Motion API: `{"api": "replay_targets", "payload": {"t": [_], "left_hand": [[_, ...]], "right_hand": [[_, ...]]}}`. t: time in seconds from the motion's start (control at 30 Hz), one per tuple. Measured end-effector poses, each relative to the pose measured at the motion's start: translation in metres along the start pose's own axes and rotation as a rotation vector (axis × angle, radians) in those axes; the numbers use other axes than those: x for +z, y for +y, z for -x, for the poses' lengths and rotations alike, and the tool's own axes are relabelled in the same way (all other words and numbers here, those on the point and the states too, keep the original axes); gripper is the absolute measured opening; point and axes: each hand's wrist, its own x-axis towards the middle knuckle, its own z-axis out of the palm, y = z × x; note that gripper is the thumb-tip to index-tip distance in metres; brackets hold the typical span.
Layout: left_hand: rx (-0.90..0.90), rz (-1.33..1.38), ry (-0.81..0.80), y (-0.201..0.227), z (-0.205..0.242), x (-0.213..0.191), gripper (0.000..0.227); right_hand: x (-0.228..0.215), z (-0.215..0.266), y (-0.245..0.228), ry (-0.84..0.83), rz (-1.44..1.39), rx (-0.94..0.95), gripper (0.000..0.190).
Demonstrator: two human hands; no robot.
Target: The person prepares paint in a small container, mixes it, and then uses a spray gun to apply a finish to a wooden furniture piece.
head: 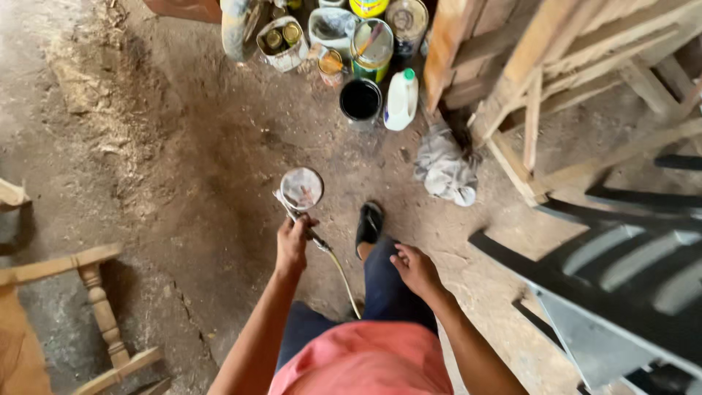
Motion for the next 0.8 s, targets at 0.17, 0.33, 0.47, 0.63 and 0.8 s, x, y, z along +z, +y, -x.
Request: {"api": "replay_targets", "payload": {"t": [0.17,0.33,0.47,0.63,0.8], "left_hand": [[-0.061,-0.043,-0.055,-0.024,-0.108,0.004,0.026],[-0.045,-0.255,-0.050,-0.040,-0.208,-0.016,0.022],[-0.001,-0.093,-0.070,-0.017,-0.300,-0.040,0.020],[0.056,0.023,-0.237,0.015,-0.364,-0.032,0.022],[-0.104,0.054,-0.240,-0.017,-0.361,-0.031,0.025]], "right_hand": [[0.044,-0.135,-0.033,-0.030,0.003,-0.053,0.039],[0.094,-0.220,-0.048,-0.017,-0.011,0.031,0.040],[0.122,-0.243,-0.067,0.078,-0.027,0.049,0.041],[0.140,-0.239,-0.112,0.171,-0.030,0.201,0.044],[0.162,-0.267,-0.152,0.248,0.139,-0.060,0.040]]}}
